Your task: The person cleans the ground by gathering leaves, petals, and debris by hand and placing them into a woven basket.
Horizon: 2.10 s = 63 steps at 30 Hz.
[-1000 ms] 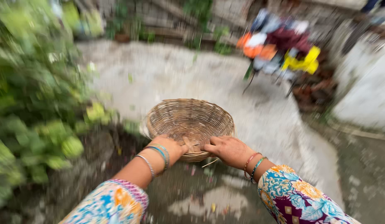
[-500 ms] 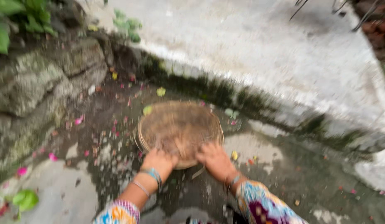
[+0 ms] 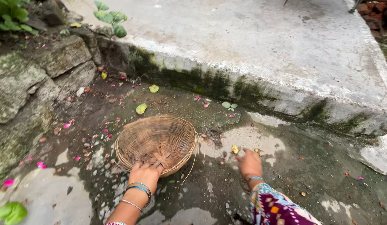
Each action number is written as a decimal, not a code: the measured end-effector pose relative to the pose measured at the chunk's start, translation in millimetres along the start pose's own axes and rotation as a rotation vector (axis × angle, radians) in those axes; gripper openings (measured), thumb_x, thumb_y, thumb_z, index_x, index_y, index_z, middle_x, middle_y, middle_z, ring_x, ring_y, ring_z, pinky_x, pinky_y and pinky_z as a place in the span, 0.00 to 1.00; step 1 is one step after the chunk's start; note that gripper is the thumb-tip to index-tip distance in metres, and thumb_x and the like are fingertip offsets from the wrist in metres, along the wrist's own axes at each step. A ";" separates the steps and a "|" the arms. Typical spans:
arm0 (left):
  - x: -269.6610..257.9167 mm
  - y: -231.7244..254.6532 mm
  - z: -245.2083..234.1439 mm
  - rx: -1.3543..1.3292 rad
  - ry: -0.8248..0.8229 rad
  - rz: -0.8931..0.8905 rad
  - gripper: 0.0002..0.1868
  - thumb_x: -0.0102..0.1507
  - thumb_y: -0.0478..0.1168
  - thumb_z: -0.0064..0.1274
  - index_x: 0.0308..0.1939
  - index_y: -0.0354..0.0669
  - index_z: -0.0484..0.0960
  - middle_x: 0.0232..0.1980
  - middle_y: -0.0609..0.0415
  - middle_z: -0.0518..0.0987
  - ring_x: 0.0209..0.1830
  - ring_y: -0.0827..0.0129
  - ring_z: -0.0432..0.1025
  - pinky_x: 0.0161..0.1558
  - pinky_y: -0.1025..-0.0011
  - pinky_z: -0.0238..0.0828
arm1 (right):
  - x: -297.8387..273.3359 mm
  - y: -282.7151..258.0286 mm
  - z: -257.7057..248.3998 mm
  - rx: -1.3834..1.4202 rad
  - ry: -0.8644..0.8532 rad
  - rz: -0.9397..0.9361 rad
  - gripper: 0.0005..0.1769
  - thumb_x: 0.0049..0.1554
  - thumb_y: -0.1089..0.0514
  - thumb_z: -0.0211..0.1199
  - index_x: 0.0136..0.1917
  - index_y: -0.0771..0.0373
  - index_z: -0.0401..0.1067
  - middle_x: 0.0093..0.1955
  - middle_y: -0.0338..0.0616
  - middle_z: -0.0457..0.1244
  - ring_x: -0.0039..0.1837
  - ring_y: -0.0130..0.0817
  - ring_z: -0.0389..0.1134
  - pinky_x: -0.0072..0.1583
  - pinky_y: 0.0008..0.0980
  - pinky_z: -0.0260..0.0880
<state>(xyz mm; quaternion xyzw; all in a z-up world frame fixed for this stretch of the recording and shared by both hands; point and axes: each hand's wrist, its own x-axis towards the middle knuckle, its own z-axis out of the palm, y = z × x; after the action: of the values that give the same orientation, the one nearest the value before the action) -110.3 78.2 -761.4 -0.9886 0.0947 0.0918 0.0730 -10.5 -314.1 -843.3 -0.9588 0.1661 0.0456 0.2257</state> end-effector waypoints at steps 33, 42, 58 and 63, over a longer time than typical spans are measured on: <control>119.9 22.9 27.6 -0.146 -0.863 0.091 0.60 0.51 0.24 0.58 0.79 0.80 0.54 0.67 0.48 0.76 0.66 0.52 0.72 0.60 0.57 0.74 | 93.1 45.6 89.8 -0.257 -0.005 -0.576 0.05 0.56 0.60 0.59 0.47 0.57 0.73 0.50 0.49 0.64 0.57 0.48 0.67 0.59 0.43 0.70; 130.8 33.8 25.2 -0.120 -0.922 0.074 0.59 0.51 0.26 0.56 0.80 0.81 0.52 0.69 0.49 0.75 0.67 0.52 0.71 0.62 0.57 0.73 | 93.6 -85.6 77.2 0.659 -0.216 -0.800 0.29 0.55 0.64 0.64 0.70 0.50 0.69 0.64 0.44 0.67 0.56 0.41 0.74 0.61 0.33 0.74; 133.3 33.6 33.4 -0.112 -0.891 0.077 0.54 0.54 0.30 0.55 0.78 0.83 0.56 0.67 0.51 0.76 0.66 0.54 0.72 0.64 0.59 0.71 | 115.7 -48.7 126.1 -0.355 -0.133 -0.586 0.21 0.56 0.61 0.58 0.60 0.44 0.76 0.66 0.42 0.60 0.66 0.47 0.63 0.61 0.43 0.71; 131.7 34.2 36.0 -0.185 -0.835 0.029 0.52 0.53 0.29 0.53 0.77 0.80 0.59 0.67 0.52 0.76 0.65 0.55 0.74 0.63 0.60 0.73 | 111.5 -26.2 128.7 -0.359 -0.043 -0.678 0.12 0.53 0.63 0.59 0.50 0.55 0.77 0.52 0.43 0.65 0.58 0.44 0.67 0.58 0.40 0.73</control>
<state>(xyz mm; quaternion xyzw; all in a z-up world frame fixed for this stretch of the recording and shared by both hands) 3.9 27.9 -826.5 -0.8674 0.0624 0.4935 0.0150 101.6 -267.6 -965.5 -0.9825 -0.1758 0.0166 0.0600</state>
